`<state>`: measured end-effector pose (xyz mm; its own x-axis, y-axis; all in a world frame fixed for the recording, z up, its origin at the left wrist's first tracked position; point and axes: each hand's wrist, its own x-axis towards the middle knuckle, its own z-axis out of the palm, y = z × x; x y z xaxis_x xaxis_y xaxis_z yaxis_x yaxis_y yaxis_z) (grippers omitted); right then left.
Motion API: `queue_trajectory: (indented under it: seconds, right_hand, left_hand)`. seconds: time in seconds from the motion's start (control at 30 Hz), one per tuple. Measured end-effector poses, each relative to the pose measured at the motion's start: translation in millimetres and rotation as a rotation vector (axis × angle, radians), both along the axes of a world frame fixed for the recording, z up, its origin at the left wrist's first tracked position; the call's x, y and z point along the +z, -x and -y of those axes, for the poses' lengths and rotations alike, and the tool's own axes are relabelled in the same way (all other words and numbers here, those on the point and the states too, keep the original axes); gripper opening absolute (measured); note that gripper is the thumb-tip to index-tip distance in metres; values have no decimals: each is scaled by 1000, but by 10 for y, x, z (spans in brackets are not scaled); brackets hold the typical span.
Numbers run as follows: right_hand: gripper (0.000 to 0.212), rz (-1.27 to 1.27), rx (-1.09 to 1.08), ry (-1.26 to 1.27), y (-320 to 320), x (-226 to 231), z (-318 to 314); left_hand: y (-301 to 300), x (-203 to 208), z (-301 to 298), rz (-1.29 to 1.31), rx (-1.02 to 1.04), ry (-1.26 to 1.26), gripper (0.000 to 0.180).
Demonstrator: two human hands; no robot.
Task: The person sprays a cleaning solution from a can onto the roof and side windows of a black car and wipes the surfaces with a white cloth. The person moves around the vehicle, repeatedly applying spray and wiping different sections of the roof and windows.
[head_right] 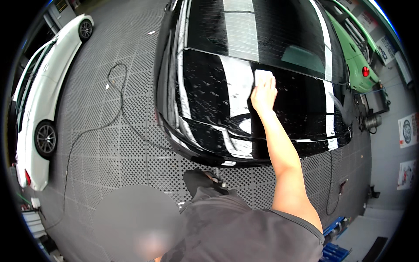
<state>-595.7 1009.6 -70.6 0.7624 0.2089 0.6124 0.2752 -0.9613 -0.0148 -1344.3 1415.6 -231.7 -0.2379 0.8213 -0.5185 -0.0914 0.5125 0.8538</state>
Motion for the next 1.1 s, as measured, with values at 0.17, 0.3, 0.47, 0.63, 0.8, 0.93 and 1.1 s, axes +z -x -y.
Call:
queue_trajectory:
  seconds: [0.17, 0.3, 0.47, 0.63, 0.8, 0.93, 1.1]
  right_hand:
    - [57, -93, 271, 119, 305, 26, -1146]
    - [58, -195, 224, -53, 165, 202, -2025]
    - [57, -218, 189, -1205, -146, 55, -2960]
    - [53, -333, 320, -2243, -481, 380, -3875]
    - [52, -365, 445, -2383, -649, 455, -4691]
    - [54, -270, 228, -2541, -787, 175, -5513]
    - [53, -446, 34, -2491, -958, -268, -6568]
  left_hand:
    - [-790, 151, -1964, -45, -210, -141, 22]
    - [-1375, 154, -3255, -244, -460, -274, 21]
    - [-2040, 217, -4398, -310, -414, -398, 17]
    - [-2248, -63, -5527, -92, -438, -46, 16]
    - [-3177, -554, -6666, -200, -443, 35, 35]
    - [-4137, -997, -7909, -327, -465, -26, 52]
    - [-6370, -619, -8725, 3, -567, -47, 84]
